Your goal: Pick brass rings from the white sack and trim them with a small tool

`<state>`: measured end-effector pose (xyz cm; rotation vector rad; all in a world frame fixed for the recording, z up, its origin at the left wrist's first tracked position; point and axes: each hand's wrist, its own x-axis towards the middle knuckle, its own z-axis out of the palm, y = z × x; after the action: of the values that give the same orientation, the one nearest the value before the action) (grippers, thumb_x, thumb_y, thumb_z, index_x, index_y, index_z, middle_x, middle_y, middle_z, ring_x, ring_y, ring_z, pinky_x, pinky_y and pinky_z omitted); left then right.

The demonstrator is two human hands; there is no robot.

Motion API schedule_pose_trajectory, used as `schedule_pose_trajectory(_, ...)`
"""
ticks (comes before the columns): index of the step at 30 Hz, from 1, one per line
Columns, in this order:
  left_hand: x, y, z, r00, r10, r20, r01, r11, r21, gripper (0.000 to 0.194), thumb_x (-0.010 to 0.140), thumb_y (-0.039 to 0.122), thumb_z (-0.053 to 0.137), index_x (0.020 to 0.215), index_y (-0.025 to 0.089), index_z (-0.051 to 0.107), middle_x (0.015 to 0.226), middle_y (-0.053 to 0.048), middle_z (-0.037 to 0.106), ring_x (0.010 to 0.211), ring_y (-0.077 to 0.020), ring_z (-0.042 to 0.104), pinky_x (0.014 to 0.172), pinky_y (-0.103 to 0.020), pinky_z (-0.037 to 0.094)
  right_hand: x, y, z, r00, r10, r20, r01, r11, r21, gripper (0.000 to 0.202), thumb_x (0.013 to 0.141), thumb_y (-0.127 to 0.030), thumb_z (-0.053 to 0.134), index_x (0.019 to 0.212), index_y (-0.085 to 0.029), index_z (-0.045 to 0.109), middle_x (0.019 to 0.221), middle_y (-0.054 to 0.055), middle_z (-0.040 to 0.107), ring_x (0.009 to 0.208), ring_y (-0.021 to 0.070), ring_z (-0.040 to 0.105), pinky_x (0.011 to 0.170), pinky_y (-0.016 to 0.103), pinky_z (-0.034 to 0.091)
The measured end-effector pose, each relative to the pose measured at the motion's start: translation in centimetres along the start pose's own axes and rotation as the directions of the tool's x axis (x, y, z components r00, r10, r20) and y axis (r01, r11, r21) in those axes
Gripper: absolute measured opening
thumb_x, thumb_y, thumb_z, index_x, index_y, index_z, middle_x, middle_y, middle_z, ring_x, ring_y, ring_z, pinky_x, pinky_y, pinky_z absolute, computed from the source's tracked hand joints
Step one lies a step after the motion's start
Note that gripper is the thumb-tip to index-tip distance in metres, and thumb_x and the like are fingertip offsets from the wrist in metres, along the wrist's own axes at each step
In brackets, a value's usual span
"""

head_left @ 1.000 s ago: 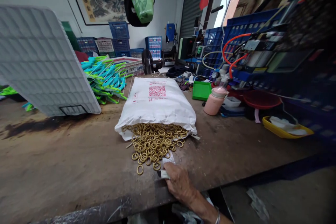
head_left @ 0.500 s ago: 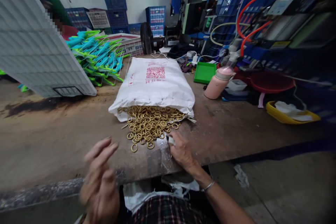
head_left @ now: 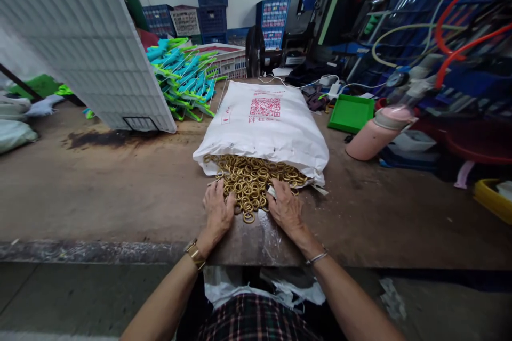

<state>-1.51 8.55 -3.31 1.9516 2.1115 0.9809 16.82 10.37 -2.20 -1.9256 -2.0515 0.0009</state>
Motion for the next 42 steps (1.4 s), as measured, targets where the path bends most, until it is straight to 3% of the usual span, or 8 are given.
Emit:
schedule_pose_trajectory(8, -1.2, 2.2, 1.2, 0.992, 0.058, 0.114, -0.075, 0.985, 0.152, 0.046, 0.084, 0.036, 0.044, 0.124, 0.014, 0.044, 0.128, -0.019, 0.042, 0.119, -0.0316, 0.036, 0.095, -0.052, 0.031, -0.3, 0.2, 0.1, 0.996, -0.083, 0.017, 0.083, 0.996, -0.026, 0.032, 0.083, -0.032, 0.048, 0.113, -0.023, 0.049, 0.102, 0.004, 0.057, 0.073, 0.0153, 0.058, 0.054, 0.024, 0.034)
schedule_pose_trajectory(16, -2.6, 2.7, 0.7, 0.969, 0.227, 0.095, -0.219, 0.971, -0.092, 0.039, 0.084, 0.029, 0.045, 0.121, 0.016, 0.043, 0.118, -0.013, 0.048, 0.114, -0.0247, 0.04, 0.095, -0.044, 0.034, -1.3, 1.9, 0.2, 0.956, -0.29, 0.046, 0.284, 0.954, 0.1, 0.032, 0.08, -0.026, 0.05, 0.111, -0.019, 0.052, 0.102, 0.006, 0.058, 0.08, 0.0163, 0.057, 0.06, 0.023, 0.041)
schedule_pose_trajectory(21, 0.2, 1.7, -0.3, 0.982, 0.15, -0.113, -0.168, 0.97, -0.177, 0.022, 0.086, 0.026, 0.043, 0.103, 0.016, 0.053, 0.104, -0.01, 0.053, 0.102, -0.0208, 0.046, 0.09, -0.039, 0.037, 0.7, 2.4, -0.3, 0.962, -0.265, -0.066, 0.273, 0.945, 0.182, 0.032, 0.08, -0.025, 0.048, 0.111, -0.017, 0.052, 0.106, 0.008, 0.055, 0.088, 0.0174, 0.056, 0.068, 0.024, 0.044)
schedule_pose_trajectory(24, 3.5, 1.5, -0.4, 0.98, 0.136, -0.143, -0.153, 0.982, -0.114, 0.023, 0.085, 0.03, 0.044, 0.101, 0.016, 0.054, 0.104, -0.01, 0.054, 0.102, -0.0214, 0.046, 0.091, -0.039, 0.035, 2.9, 1.4, -0.7, 0.978, -0.205, -0.044, 0.209, 0.97, 0.122, 0.039, 0.079, -0.021, 0.047, 0.119, -0.018, 0.048, 0.113, 0.009, 0.052, 0.088, 0.0187, 0.056, 0.069, 0.026, 0.044)
schedule_pose_trajectory(28, 7.2, 2.0, 0.3, 0.994, 0.104, -0.042, -0.103, 0.994, 0.029, 0.035, 0.083, 0.033, 0.046, 0.114, 0.015, 0.049, 0.113, -0.013, 0.05, 0.109, -0.0269, 0.041, 0.093, -0.043, 0.033, 5.4, -0.8, -0.6, 0.983, -0.162, 0.084, 0.162, 0.987, 0.006, 0.046, 0.082, -0.029, 0.045, 0.127, -0.021, 0.041, 0.115, 0.011, 0.051, 0.085, 0.0213, 0.057, 0.067, 0.029, 0.043)
schedule_pose_trajectory(31, 8.1, 2.5, 1.0, 0.991, 0.074, 0.111, -0.084, 0.993, 0.085, 0.041, 0.084, 0.038, 0.043, 0.119, 0.015, 0.047, 0.11, -0.015, 0.05, 0.105, -0.03, 0.042, 0.088, -0.046, 0.035, 6.1, -1.7, -0.2, 0.975, -0.172, 0.143, 0.181, 0.982, -0.05, 0.048, 0.084, -0.033, 0.042, 0.131, -0.025, 0.036, 0.122, 0.012, 0.047, 0.083, 0.0214, 0.058, 0.067, 0.03, 0.043)
schedule_pose_trajectory(34, 7.5, 2.7, 1.6, 0.969, 0.137, 0.207, -0.156, 0.985, 0.079, 0.041, 0.086, 0.038, 0.04, 0.121, 0.017, 0.047, 0.116, -0.014, 0.048, 0.108, -0.0299, 0.04, 0.089, -0.046, 0.034, 5.9, -1.7, 0.0, 0.965, -0.191, 0.179, 0.208, 0.974, -0.085, 0.048, 0.084, -0.034, 0.042, 0.131, -0.027, 0.035, 0.123, 0.011, 0.046, 0.08, 0.0207, 0.059, 0.065, 0.029, 0.043)
schedule_pose_trajectory(42, 5.2, 1.5, 1.7, 0.939, 0.269, 0.215, -0.277, 0.961, 0.006, 0.041, 0.086, 0.035, 0.041, 0.122, 0.019, 0.048, 0.123, -0.013, 0.045, 0.116, -0.0262, 0.037, 0.098, -0.044, 0.028, 4.7, -0.7, -0.1, 0.946, -0.247, 0.21, 0.265, 0.962, -0.06, 0.051, 0.082, -0.03, 0.045, 0.132, -0.027, 0.035, 0.129, 0.01, 0.041, 0.085, 0.0203, 0.058, 0.065, 0.027, 0.044)
